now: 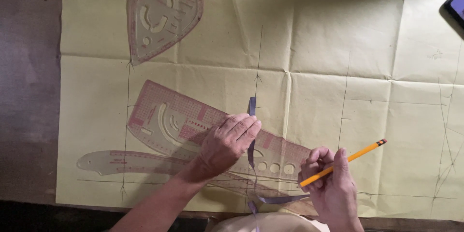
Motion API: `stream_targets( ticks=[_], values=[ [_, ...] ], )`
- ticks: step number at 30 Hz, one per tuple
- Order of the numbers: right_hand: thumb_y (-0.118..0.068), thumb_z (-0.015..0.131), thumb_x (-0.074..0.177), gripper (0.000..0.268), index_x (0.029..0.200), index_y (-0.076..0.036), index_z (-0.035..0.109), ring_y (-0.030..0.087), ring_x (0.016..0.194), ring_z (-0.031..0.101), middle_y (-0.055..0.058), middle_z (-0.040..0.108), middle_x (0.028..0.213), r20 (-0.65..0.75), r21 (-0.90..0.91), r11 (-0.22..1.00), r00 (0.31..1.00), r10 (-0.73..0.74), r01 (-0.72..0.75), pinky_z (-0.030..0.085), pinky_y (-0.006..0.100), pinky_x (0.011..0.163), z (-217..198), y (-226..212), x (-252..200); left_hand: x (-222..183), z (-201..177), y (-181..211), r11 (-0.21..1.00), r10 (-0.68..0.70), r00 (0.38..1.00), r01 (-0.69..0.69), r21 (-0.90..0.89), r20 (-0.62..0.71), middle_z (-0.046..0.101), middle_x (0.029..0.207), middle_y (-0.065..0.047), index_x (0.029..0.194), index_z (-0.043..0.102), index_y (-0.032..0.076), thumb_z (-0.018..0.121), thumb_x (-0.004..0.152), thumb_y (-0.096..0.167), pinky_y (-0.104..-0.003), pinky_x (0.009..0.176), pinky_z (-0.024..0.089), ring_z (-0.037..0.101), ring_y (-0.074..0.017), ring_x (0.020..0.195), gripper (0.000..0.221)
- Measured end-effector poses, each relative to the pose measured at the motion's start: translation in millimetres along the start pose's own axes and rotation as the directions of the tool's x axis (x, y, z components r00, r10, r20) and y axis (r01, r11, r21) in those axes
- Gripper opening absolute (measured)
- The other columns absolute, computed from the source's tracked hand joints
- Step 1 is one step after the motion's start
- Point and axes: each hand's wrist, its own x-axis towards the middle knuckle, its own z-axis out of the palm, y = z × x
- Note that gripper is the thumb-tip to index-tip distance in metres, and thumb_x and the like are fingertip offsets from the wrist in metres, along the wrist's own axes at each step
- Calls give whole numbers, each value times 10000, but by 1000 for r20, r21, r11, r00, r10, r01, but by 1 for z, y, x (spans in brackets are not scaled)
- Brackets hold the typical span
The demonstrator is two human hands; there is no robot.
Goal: Drafting a garment pattern on paper using curved rulers and a pencil
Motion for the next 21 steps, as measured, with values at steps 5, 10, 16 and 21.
stream_targets(
  ticks=[5, 10, 16, 21],
  values=[
    [-600, 540, 1036, 608, 980, 0, 617, 150, 522, 520, 83, 631, 708, -44, -3, 1000, 999, -29, 29, 338, 290, 465, -18, 11, 4, -1, -1, 0, 1000, -15, 1000, 15, -16, 2, 708, 1176, -152, 1183, 716, -12, 658, 996, -9, -380, 940, 591, 672, -285, 1085, 197],
    [-582, 497, 1054, 606, 1013, 14, 596, 226, 572, 555, 124, 623, 957, -147, -125, 990, 986, -78, 60, 473, 299, 503, -24, 16, 6, -3, 2, 0, 1000, -21, 1000, 21, -22, 4, 720, 1160, -169, 1188, 719, -26, 712, 956, -48, -382, 951, 610, 680, -292, 1082, 233],
    [-624, 475, 1039, 671, 989, 34, 596, 202, 568, 538, 141, 587, 822, -115, -211, 976, 990, -82, 56, 417, 281, 503, -17, 14, 6, -6, 6, -2, 999, -26, 1000, 26, -28, 18, 702, 1191, -151, 1203, 701, -13, 618, 1000, -5, -397, 967, 581, 662, -298, 1101, 220],
    [-569, 438, 1073, 635, 989, 35, 615, 234, 583, 520, 198, 596, 730, -70, -284, 954, 989, -126, 102, 413, 305, 534, -9, 12, 6, -5, 7, -1, 999, -33, 999, 33, -3, 11, 719, 1169, -152, 1190, 721, -13, 695, 962, -21, -377, 922, 618, 675, -290, 1084, 230]
  ],
)
